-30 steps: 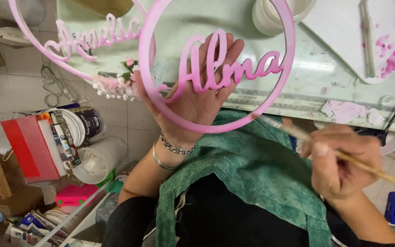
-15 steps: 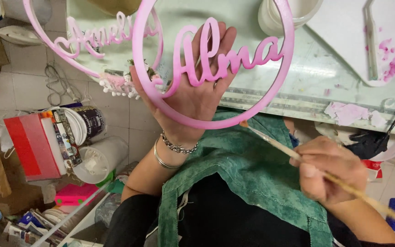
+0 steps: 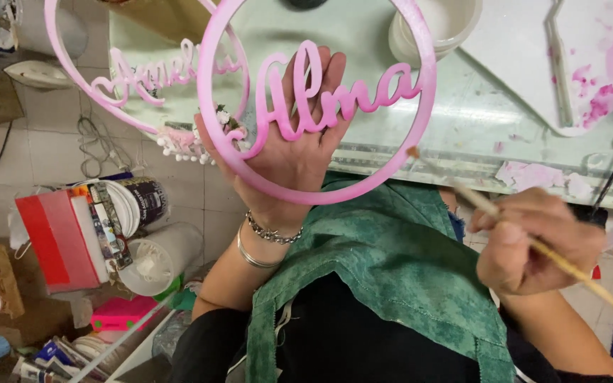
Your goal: Painting and detailing a pink wooden name sign with white paint using a brush
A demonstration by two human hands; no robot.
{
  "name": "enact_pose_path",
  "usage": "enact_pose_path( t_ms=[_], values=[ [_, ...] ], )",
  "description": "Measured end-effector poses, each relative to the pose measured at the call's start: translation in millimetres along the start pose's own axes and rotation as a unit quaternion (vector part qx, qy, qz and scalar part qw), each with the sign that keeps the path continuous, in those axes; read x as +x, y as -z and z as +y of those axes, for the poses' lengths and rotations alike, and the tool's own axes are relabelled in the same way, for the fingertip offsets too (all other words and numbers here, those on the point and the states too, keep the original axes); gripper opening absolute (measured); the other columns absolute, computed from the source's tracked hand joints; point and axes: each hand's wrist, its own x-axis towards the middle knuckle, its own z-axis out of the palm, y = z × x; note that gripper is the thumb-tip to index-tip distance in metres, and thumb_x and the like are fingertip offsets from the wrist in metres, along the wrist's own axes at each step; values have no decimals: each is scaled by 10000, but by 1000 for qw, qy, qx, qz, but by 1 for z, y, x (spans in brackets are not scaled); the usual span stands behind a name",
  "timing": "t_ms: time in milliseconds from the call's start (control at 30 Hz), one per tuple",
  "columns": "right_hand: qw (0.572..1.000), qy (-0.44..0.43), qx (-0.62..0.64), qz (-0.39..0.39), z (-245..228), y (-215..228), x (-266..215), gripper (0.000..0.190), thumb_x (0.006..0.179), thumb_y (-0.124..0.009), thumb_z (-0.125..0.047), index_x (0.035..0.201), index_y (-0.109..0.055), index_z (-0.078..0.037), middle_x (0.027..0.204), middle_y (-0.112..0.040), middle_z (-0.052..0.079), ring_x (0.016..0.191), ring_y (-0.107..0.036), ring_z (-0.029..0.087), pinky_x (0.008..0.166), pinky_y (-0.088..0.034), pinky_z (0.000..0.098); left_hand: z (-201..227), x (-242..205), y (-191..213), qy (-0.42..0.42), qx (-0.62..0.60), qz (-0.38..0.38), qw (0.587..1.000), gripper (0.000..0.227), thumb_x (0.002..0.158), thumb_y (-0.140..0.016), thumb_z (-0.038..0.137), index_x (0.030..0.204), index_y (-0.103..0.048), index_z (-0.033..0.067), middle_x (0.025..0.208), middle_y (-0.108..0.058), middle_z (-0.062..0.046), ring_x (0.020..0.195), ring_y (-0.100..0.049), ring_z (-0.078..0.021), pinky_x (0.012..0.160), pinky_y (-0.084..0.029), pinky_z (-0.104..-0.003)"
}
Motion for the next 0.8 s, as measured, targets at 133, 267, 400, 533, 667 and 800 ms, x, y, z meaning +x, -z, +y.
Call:
enact_pose_path(
  t_ms=[133, 267, 400, 533, 667, 800],
  values=[
    [993, -75, -35, -89, -24, -7, -2, 236, 808, -469, -86, 610, -542, 20, 565, -549, 121, 383, -491, 141, 314, -316, 228, -2, 3, -7, -19, -18, 30, 999, 1073, 649, -302, 704, 1441, -29, 32, 1483, -45, -165, 1378, -15, -344, 1117, 17, -533],
    [974, -120, 10, -192, -42, -9, 2, 119, 812, -480, -73, 760, -525, 24, 638, -551, 141, 516, -583, 212, 444, -470, 271, -3, 4, -16, -2, -22, 61, 998, 1165, 552, -325, 687, 1431, -38, -23, 1459, -72, -203, 1386, -27, -345, 1119, -6, -509],
    [999, 11, 20, -30, -16, -15, -7, 173, 881, -468, -89, 732, -441, -5, 543, -509, 71, 415, -566, 139, 249, -353, 214, -1, 1, -11, 14, -22, 22, 999, 1158, 536, -356, 649, 1430, -10, -1, 1474, -24, -214, 1391, 6, -364, 1112, -22, -498],
    [988, -59, -122, -78, -32, -20, 10, 319, 823, -435, -31, 572, -480, 161, 494, -461, 223, 419, -478, 281, 401, -392, 343, 0, -1, -9, -2, -11, 3, 1000, 1154, 540, -352, 645, 1418, -12, -22, 1486, -11, -227, 1404, 13, -385, 1103, -62, -492],
    [977, -48, -65, -196, -38, -16, 5, 274, 818, -448, -77, 576, -534, 20, 514, -532, 112, 365, -488, 142, 321, -327, 271, -2, -3, -3, -1, -44, -2, 999, 1172, 521, -300, 670, 1403, -41, -58, 1514, -2, -227, 1407, -7, -391, 1109, -91, -496],
    [981, -128, 25, -146, -38, -26, 6, 249, 823, -429, -101, 608, -520, -14, 495, -527, 44, 337, -494, 112, 300, -347, 226, -12, 17, 90, -54, 131, -322, 936, 1114, 604, -634, 581, 1453, -231, -17, 1538, -188, -196, 1489, -127, -354, 1285, -16, -602]
  ],
)
